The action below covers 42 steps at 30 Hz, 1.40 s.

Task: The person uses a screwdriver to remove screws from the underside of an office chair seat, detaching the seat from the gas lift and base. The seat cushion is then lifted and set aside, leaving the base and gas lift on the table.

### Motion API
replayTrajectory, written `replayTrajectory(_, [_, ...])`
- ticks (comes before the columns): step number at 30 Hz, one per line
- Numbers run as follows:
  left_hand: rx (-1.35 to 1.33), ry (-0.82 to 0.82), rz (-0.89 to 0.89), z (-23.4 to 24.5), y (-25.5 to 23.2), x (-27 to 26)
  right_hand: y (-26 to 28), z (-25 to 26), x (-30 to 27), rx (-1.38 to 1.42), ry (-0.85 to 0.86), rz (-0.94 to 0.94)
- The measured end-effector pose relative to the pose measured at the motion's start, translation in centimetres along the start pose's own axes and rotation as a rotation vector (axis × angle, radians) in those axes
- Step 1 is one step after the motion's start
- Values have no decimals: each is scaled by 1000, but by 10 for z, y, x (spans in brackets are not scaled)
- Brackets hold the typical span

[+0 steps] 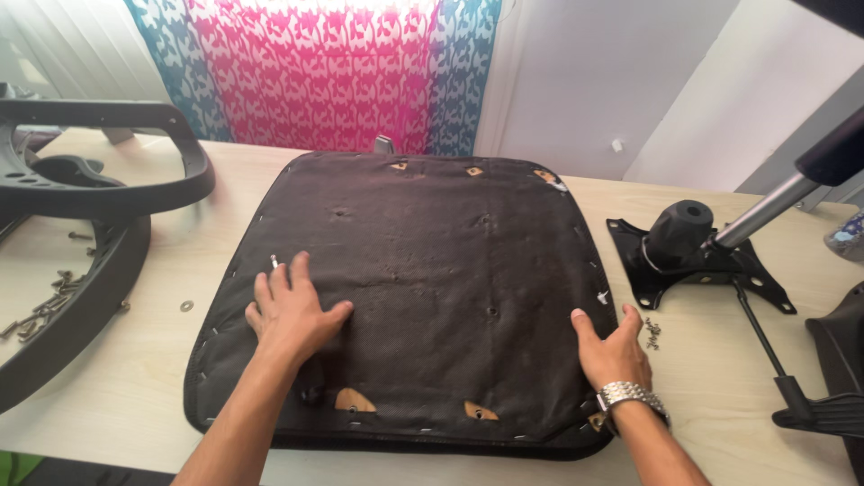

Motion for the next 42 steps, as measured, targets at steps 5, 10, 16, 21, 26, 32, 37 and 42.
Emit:
replayTrajectory(5, [151,138,-35,-21,9,-16,-14,-4,7,-57,39,-41])
replayTrajectory(10, [163,126,-90,-14,9,-17,-30,-9,-5,-110,87,-34])
replayTrajectory(16, [149,121,-141,-7,20,-22,-42,-5,-35,-99,48,-21])
replayTrajectory(21, [129,112,-175,-7,28,-26,-54,-4,-42,-47,22,-7])
replayTrajectory(26, [44,134,-174,-15,41,-21,-55,3,-52,13,-52,0])
replayTrajectory(32, [-202,130,-310,-15,55,-19,-41,10,-101,18,-160,30])
replayTrajectory(37, [-230,105,-353,-6,51,-28,15,7,-153,-266,-397,385])
replayTrajectory(42, [-232,145,-384,16,54,-36,76,-57,-169,-274,-218,364])
Point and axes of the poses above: each hand's wrist, its own x-axis towards the middle knuckle, its own z-axis out of the back of the hand, y = z × x, the point moved 10 cm from there along x, towards the middle knuckle, and after that the axes turned 1 degree about -x, right-handed, at the moved point
